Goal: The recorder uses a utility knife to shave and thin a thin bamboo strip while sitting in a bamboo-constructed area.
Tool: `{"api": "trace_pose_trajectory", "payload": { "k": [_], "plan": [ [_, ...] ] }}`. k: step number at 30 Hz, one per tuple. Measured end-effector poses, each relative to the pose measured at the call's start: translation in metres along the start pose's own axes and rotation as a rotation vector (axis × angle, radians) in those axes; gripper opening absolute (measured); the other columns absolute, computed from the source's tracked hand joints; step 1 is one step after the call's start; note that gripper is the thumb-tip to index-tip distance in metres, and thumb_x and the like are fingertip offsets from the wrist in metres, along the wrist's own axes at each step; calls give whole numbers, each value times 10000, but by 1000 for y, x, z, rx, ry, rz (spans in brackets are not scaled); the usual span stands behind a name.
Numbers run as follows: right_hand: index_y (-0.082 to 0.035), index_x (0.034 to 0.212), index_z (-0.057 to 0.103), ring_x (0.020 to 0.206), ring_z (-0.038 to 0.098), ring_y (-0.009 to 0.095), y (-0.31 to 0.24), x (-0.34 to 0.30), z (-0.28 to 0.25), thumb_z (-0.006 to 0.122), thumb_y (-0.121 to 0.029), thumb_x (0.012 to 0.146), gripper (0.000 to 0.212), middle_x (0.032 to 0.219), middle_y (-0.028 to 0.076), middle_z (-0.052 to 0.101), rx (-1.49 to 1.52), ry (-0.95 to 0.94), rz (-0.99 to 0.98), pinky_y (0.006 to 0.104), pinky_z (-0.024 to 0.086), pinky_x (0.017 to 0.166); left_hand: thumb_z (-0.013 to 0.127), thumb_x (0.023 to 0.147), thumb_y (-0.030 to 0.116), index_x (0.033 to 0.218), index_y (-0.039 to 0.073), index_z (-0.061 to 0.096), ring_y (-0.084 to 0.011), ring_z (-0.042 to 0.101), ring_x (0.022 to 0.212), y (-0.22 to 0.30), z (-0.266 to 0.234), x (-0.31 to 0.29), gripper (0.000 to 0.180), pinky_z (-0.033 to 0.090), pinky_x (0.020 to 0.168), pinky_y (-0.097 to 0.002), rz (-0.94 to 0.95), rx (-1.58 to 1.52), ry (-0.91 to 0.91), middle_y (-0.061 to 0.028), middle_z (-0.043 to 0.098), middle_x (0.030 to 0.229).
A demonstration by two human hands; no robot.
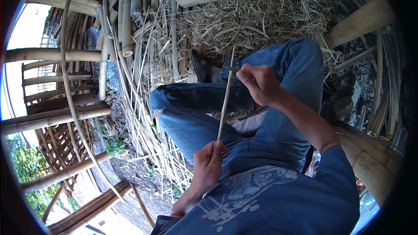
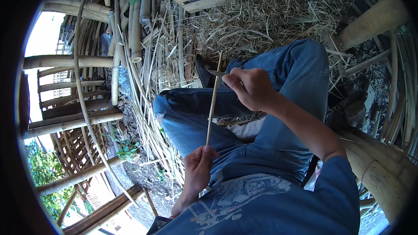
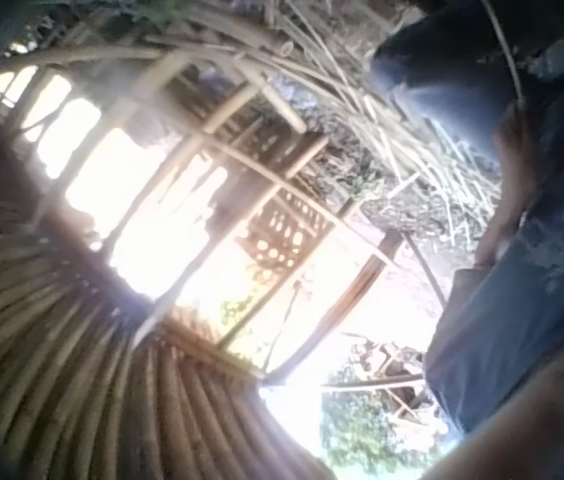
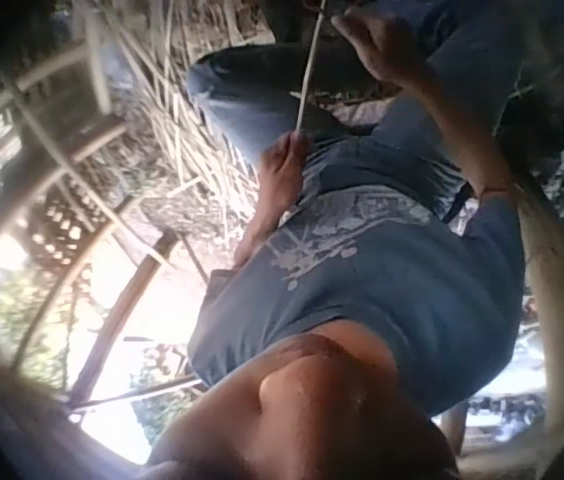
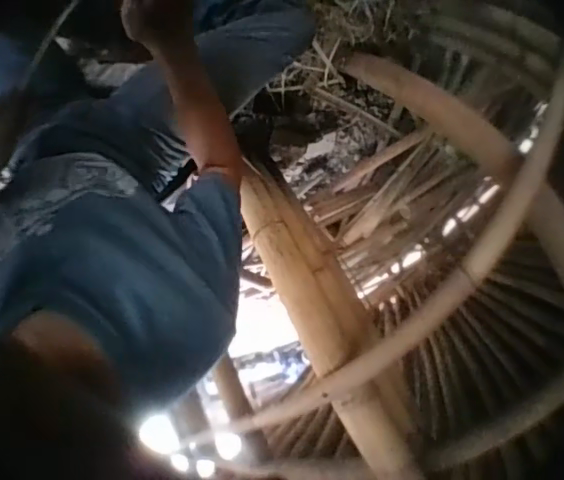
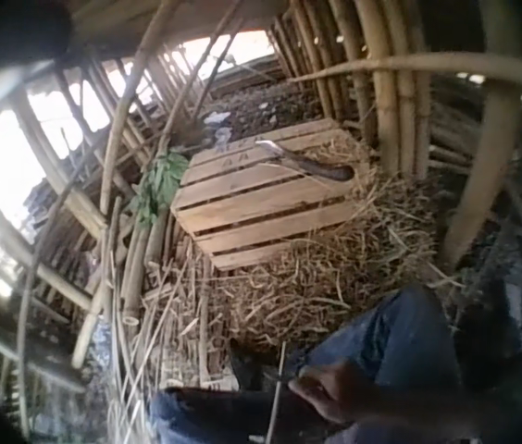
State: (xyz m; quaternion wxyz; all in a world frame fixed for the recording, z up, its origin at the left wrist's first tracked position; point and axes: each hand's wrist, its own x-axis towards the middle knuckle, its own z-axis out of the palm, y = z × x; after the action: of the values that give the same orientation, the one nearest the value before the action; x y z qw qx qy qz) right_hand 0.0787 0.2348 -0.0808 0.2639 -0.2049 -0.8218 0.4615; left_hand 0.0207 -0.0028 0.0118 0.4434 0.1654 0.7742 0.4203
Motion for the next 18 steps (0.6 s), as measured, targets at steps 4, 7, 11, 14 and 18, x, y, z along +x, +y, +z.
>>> {"api": "trace_pose_trajectory", "payload": {
  "k": [4, 7, 11, 14, 18],
  "plan": [
    [-64, 652, 530, 435, 551, 276, -10, -13, 14, 501, -349, 981, 437, 487, 105, 494, 81, 8, -168, 382, 388, 428, 436, 1039, 259, 817, -17, 620, -9, 274, 483, -2, 3, 3, 399, 205, 447, -226, -10, -6, 0, 80, 377, 534],
    [-61, 657, 535, 437, 550, 287, -5, -5, 4, 505, -352, 979, 435, 484, 113, 491, 87, 8, -45, 385, 395, 434, 436, 1039, 262, 813, -17, 619, -10, 275, 484, 0, 1, 0, 403, 206, 448, -227, -4, 21, 6, 80, 377, 532],
    [-59, 652, 542, 439, 555, 293, -2, -2, 1, 557, -340, 955, 414, 486, 112, 500, 125, 12, 96, 393, 402, 438, 461, 1029, 229, 815, -11, 622, -47, 340, 493, 0, 0, -1, 359, 277, 449, -265, -22, 99, -7, 25, 405, 512],
    [-57, 649, 541, 438, 554, 290, -8, -13, 13, 557, -354, 954, 425, 487, 112, 498, 8, -21, -108, 394, 398, 435, 438, 1038, 267, 812, -15, 621, -14, 274, 479, -4, 2, 1, 405, 206, 442, -237, 3, 63, 18, 78, 370, 521],
    [-64, 648, 550, 443, 547, 305, -10, -1, 1, 573, -359, 939, 414, 492, 110, 500, -73, 20, -87, 402, 394, 434, 439, 1037, 263, 815, -16, 623, -17, 275, 478, 2, 1, 3, 401, 207, 441, -242, 45, 126, 49, 72, 373, 518]
  ]
}}
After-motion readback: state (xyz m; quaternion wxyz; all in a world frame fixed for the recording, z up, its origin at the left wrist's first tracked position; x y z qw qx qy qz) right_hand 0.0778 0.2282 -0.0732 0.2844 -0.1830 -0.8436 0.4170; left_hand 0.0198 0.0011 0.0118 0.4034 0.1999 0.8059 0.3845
